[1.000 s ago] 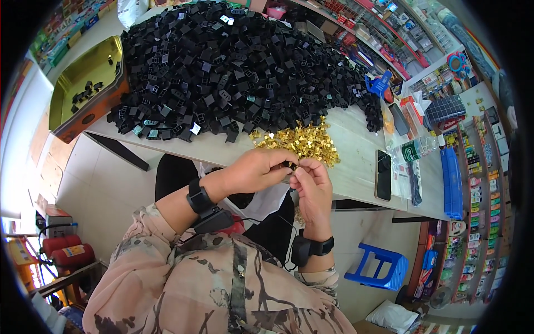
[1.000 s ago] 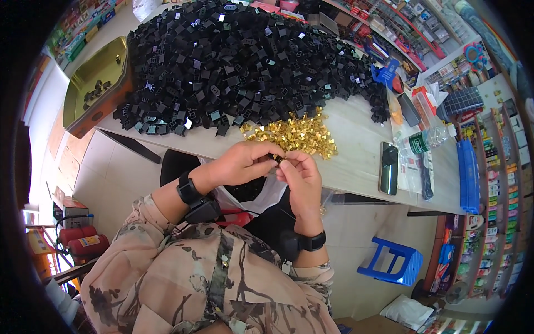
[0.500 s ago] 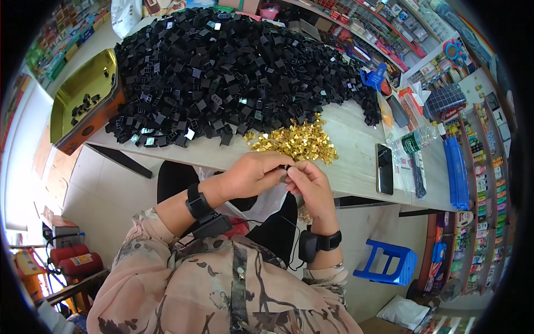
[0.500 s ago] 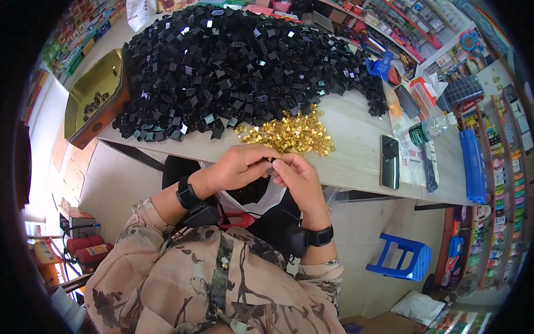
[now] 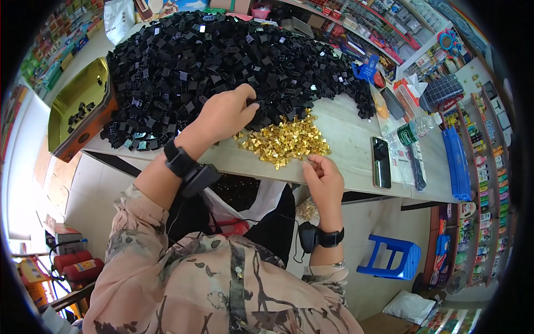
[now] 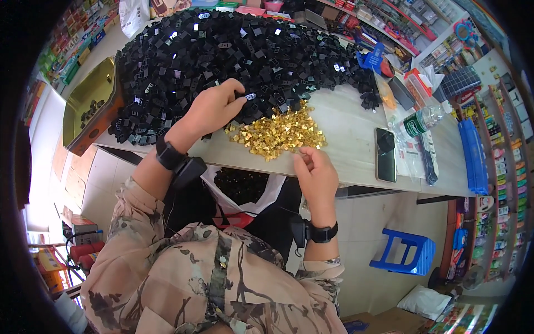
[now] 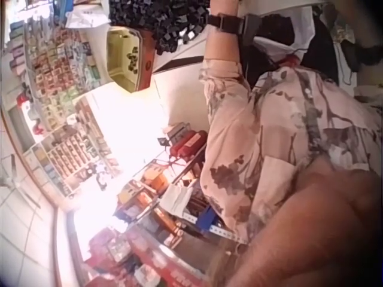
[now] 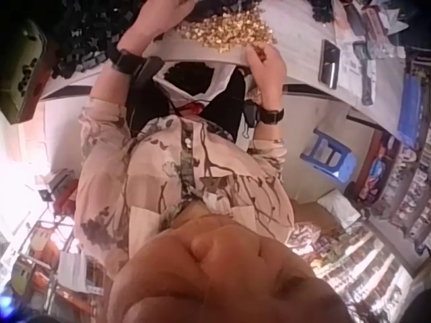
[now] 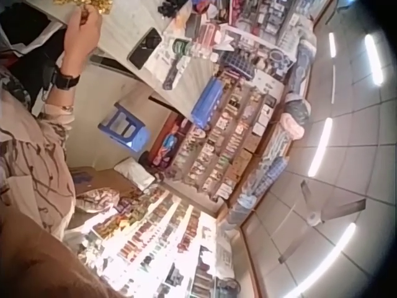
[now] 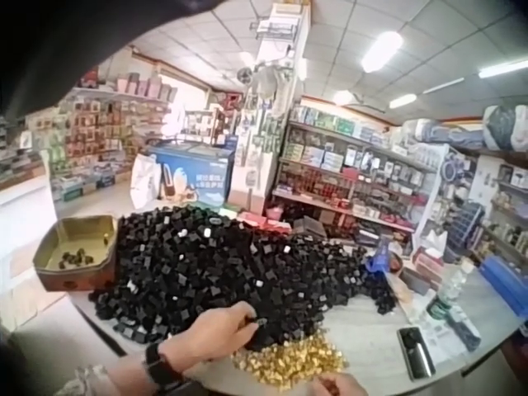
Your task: The person picks up a black plastic component and a small gold metal piece, fits the metal piece into the plastic component, and places the assembled unit into a white bag. This process is repeated for several more components.
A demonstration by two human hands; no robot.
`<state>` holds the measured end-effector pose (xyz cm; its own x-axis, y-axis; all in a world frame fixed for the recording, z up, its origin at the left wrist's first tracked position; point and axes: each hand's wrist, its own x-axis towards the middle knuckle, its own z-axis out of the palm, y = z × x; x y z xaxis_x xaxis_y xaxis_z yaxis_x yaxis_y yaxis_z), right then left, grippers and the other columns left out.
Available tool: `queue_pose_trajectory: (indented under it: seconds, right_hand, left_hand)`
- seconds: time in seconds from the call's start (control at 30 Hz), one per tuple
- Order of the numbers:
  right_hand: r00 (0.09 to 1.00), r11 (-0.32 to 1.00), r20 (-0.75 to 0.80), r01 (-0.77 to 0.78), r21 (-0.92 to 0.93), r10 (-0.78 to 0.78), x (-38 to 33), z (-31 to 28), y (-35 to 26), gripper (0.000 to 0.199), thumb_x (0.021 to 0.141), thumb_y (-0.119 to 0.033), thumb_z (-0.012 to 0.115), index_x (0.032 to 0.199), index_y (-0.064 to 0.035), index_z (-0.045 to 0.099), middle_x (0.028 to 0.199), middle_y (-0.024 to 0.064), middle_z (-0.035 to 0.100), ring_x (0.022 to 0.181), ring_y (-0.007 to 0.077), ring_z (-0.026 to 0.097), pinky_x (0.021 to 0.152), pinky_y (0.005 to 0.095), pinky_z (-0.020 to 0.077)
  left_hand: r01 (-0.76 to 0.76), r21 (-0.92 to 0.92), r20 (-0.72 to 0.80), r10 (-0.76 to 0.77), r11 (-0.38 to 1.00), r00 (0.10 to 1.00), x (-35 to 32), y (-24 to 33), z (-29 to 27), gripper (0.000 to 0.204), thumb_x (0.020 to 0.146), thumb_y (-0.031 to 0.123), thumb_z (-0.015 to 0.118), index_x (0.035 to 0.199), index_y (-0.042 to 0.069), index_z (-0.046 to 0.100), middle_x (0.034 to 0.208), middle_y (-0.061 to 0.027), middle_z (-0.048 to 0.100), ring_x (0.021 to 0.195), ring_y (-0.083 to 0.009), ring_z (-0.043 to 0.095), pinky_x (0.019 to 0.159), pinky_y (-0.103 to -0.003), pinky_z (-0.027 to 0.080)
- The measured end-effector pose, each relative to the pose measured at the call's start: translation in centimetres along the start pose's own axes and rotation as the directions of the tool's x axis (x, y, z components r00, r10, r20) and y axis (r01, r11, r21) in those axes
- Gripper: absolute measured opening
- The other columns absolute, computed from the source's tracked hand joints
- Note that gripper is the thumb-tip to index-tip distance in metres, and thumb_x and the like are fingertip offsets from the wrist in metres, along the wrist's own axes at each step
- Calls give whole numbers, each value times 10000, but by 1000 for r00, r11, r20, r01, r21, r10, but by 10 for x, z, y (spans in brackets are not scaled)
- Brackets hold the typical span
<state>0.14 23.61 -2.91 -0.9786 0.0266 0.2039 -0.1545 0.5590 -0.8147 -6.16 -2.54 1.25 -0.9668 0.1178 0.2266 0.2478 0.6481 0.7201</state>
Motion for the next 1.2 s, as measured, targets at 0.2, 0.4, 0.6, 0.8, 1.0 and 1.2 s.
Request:
queue_pose_trajectory:
  seconds: [0.2, 0.4, 0.6, 0.8, 1.0, 1.2]
  right_hand:
    - [978, 910, -46, 171, -377, -203, 6, 11, -11, 190, 788, -246, 661, 895, -90, 641, 716, 43, 601, 644, 191, 592, 590, 309, 464]
    - [988, 957, -44, 132, -258, -149, 7, 9, -9, 150, 787, -200, 664, 852, -69, 628, 707, 40, 596, 618, 164, 578, 574, 287, 458]
    - [981, 955, -32, 180, -235, -193, 4, 11, -8, 166, 783, -161, 676, 871, -30, 623, 717, 34, 596, 583, 101, 532, 562, 245, 446]
    - [995, 995, -46, 84, -50, -86, 5, 10, 1, 134, 821, -141, 646, 869, -19, 617, 743, 24, 609, 601, 90, 536, 566, 224, 445]
    - [988, 835, -47, -100, 542, 148, -7, 13, -10, 84, 875, -118, 593, 905, -40, 585, 755, 29, 612, 639, 92, 567, 585, 198, 448]
    - [956, 696, 261, -277, 662, 132, -16, 30, -44, 49, 882, -105, 562, 886, -56, 559, 713, 20, 588, 607, 79, 543, 556, 190, 422]
  left_hand:
    - [-120, 461, 53, 108, 879, 993, 4, 0, 11, 235, 827, 225, 605, 996, 65, 572, 819, -131, 641, 786, -300, 628, 677, -385, 499]
    - [-139, 429, 13, 148, 892, 989, 3, -5, 13, 233, 812, 235, 621, 982, 80, 586, 826, -117, 647, 787, -300, 629, 672, -388, 499]
    - [-174, 374, -34, 202, 911, 979, 4, -10, 13, 208, 798, 223, 634, 936, 71, 596, 822, -102, 643, 746, -286, 625, 643, -374, 492]
    - [-186, 128, -156, 204, 974, 966, 0, -6, 2, 174, 783, 147, 644, 920, 54, 589, 763, -85, 615, 660, -253, 598, 608, -338, 471]
    - [-135, -304, -12, 138, 943, 990, -45, 13, 20, 173, 784, 102, 640, 915, 16, 565, 828, -98, 587, 734, -183, 565, 639, -298, 444]
    - [-363, -379, -25, 383, 851, 924, -63, 6, 54, 198, 797, 91, 631, 973, 23, 570, 839, -76, 579, 764, -141, 553, 657, -294, 443]
